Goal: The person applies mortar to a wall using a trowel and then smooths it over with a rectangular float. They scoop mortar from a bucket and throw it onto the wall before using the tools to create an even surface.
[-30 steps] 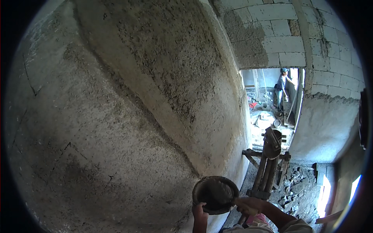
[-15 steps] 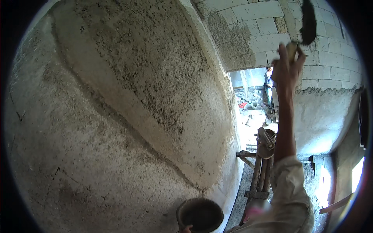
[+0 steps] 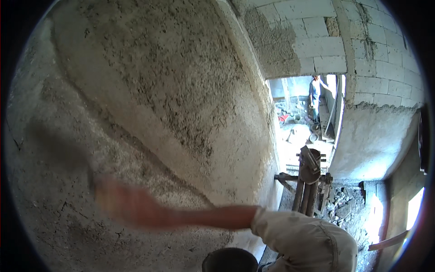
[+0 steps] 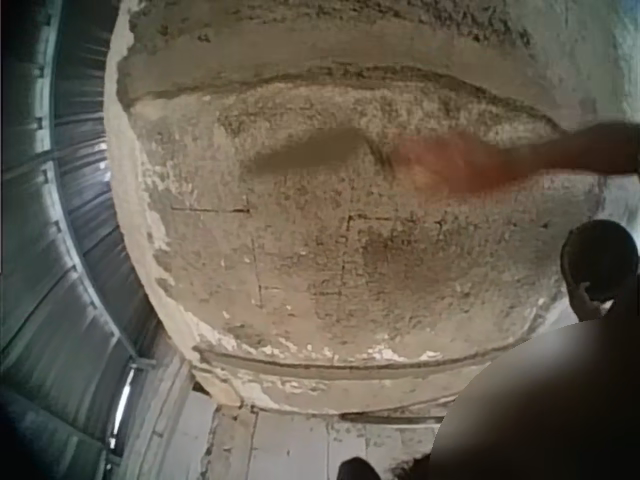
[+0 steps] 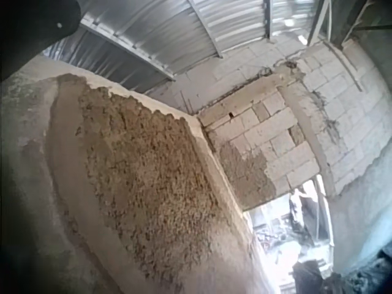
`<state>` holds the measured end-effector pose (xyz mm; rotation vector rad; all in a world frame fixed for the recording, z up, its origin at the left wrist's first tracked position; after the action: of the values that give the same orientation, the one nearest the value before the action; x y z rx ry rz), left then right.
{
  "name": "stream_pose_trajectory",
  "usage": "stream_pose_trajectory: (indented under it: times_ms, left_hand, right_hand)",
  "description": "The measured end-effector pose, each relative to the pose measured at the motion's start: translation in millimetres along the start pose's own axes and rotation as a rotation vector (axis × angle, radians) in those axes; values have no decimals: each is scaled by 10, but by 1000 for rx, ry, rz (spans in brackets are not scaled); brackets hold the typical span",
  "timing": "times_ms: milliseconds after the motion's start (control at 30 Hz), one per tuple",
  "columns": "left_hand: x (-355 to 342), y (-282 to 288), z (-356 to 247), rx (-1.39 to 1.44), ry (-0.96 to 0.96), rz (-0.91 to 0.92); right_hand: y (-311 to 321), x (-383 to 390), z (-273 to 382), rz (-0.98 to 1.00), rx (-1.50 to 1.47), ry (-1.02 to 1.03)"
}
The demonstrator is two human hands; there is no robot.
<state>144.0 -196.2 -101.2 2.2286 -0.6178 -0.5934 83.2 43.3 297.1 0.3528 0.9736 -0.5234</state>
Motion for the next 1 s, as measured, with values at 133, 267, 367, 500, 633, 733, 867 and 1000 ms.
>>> stream_pose_trajectory:
  times_ms: [133,267,367,500,633,733,867,1000]
  left_hand:
    - [183,-17,62,-23,-122,18]
    - [539,122,361,-116,-268,-24]
    - [526,111,401,-147,-342,-54]
    - [383,-85,531,-174,-349,-4]
    - [268,-153,90,-15,-89,192]
    - [198,-131,-126,261,133,206]
    - [56,-89,-290,178,-273,169]
    - [-3,-130,-309,20,-518,133]
  right_hand:
    - [150,1367,696,323,-446,-4]
    - [574,2515,183,475,-187,-394]
    - [1054,3731,-52,757,219,-851]
    - [1261,4442,213,979,399,-1179]
    - [1097,4808,239,685,509,-1138]
    - [1020,4556,235,673,482,-1120]
    - [1010,4490,250,711,483,-1138]
    - [1077,4553,332,625,440,-1122]
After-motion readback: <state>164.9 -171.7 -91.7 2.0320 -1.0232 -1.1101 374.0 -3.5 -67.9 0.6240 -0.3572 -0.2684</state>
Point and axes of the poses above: each hand's wrist, its own x-axis away from the middle knuckle, its own y-axis out of the back of the hand, z = x × y, the point moved 1 cm from there along -x, towards the middle knuckle, and after that the axes turned 15 degrees about -x, right-handed, at the moved point
